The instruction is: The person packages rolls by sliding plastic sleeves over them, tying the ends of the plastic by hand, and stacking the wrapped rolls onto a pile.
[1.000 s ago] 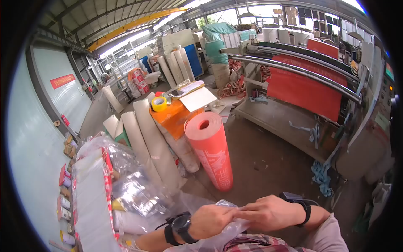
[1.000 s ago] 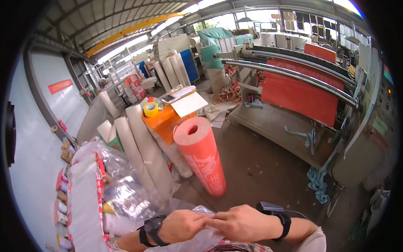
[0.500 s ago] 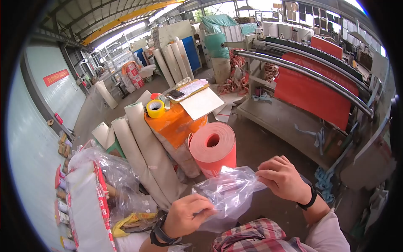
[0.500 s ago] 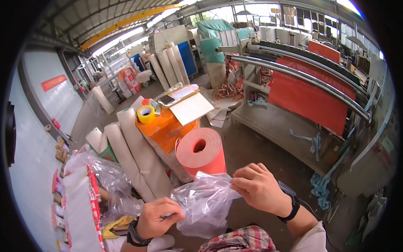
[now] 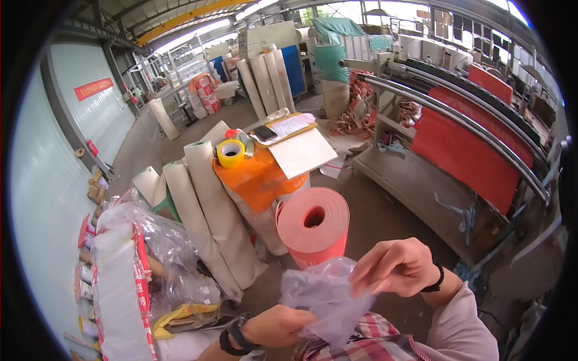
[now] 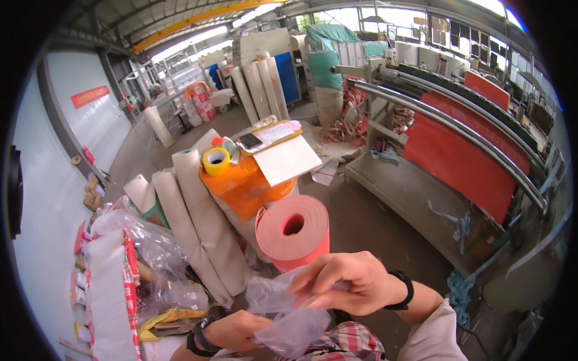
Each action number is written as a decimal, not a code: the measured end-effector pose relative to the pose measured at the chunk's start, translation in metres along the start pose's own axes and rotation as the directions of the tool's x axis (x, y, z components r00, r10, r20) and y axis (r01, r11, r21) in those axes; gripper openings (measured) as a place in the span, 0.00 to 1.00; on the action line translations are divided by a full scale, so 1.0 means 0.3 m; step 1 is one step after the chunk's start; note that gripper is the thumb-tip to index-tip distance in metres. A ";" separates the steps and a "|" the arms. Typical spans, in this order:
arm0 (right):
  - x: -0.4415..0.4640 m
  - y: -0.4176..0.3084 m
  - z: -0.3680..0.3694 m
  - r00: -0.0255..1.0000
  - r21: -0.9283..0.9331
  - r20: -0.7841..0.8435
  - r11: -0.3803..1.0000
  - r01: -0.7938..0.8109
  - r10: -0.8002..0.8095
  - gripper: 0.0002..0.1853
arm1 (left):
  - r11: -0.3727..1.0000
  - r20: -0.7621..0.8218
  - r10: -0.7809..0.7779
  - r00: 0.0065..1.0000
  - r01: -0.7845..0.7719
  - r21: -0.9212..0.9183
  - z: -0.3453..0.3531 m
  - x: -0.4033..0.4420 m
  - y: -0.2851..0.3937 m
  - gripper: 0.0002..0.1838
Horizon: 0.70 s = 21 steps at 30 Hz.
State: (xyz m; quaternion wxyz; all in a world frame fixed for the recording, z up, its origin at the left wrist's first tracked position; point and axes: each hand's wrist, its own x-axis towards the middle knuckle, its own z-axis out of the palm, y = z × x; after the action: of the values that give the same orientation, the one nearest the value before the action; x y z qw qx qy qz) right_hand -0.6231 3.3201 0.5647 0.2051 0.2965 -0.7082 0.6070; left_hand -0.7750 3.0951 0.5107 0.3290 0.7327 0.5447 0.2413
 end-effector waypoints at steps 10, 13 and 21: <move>-0.182 0.198 -0.322 0.798 0.349 0.310 0.719 -0.601 0.516 0.10 | 0.194 0.181 -0.210 0.961 0.223 -0.955 -0.083 -0.021 -0.198 0.14; -0.232 0.254 -0.401 0.895 0.950 -0.029 0.290 -0.113 0.444 0.16 | 0.515 0.528 -0.143 0.837 0.519 -0.682 -0.013 0.067 -0.203 0.17; -0.562 0.671 -0.508 0.499 -0.216 -0.261 0.454 -0.864 0.826 0.08 | 0.616 -0.384 -0.774 0.503 0.461 -0.639 0.329 0.001 -0.616 0.15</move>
State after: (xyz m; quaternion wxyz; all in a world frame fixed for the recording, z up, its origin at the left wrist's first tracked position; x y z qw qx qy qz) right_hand -0.6436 3.5160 0.3339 -0.0373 -0.1688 -0.8356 0.5214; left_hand -0.8229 3.1088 0.3070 0.3538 0.2521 0.7790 0.4522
